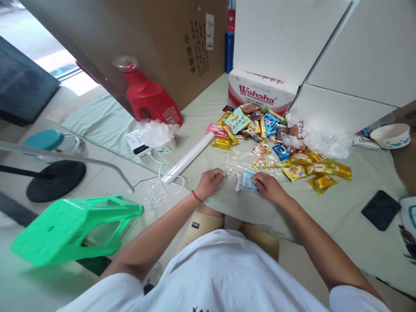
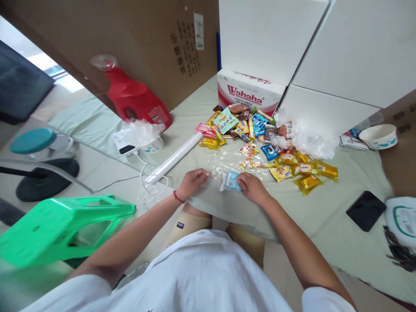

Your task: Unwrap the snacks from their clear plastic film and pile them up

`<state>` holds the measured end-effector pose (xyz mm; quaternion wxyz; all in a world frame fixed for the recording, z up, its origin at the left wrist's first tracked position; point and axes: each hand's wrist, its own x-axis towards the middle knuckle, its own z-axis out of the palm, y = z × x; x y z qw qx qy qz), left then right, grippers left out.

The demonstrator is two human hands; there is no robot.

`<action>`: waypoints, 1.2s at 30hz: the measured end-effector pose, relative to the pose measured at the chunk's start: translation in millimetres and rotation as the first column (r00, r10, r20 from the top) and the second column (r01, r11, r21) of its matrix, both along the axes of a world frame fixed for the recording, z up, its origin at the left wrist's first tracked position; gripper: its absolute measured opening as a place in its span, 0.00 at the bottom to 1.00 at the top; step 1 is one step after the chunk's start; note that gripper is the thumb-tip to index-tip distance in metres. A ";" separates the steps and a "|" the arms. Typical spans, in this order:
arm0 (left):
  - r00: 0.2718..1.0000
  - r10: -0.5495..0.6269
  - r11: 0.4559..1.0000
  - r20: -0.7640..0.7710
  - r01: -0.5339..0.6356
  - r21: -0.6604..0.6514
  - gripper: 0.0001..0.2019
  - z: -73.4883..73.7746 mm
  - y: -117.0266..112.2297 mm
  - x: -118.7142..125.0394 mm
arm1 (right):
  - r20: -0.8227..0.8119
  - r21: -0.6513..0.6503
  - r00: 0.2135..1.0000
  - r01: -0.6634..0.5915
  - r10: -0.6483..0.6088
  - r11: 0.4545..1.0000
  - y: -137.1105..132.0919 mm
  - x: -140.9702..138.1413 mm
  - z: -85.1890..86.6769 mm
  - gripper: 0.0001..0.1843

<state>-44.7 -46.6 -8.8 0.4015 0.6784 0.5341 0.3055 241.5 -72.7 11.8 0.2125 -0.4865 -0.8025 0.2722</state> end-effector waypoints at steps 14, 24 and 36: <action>0.889 -0.168 0.725 -0.426 0.404 0.557 0.14 29.2 -33.6 51.2 | -0.063 -0.207 0.993 0.082 -0.097 0.975 6.6 -5.5 7.7 0.10; 0.838 -0.053 0.846 -0.544 0.327 0.421 0.13 16.8 -32.5 74.0 | 0.212 0.166 0.931 0.265 -0.297 0.950 64.3 13.0 17.5 0.14; 0.798 -0.093 0.874 -0.596 0.352 0.335 0.13 14.8 -24.2 86.7 | 0.287 -0.028 0.954 0.096 -0.084 0.995 102.1 4.3 44.7 0.07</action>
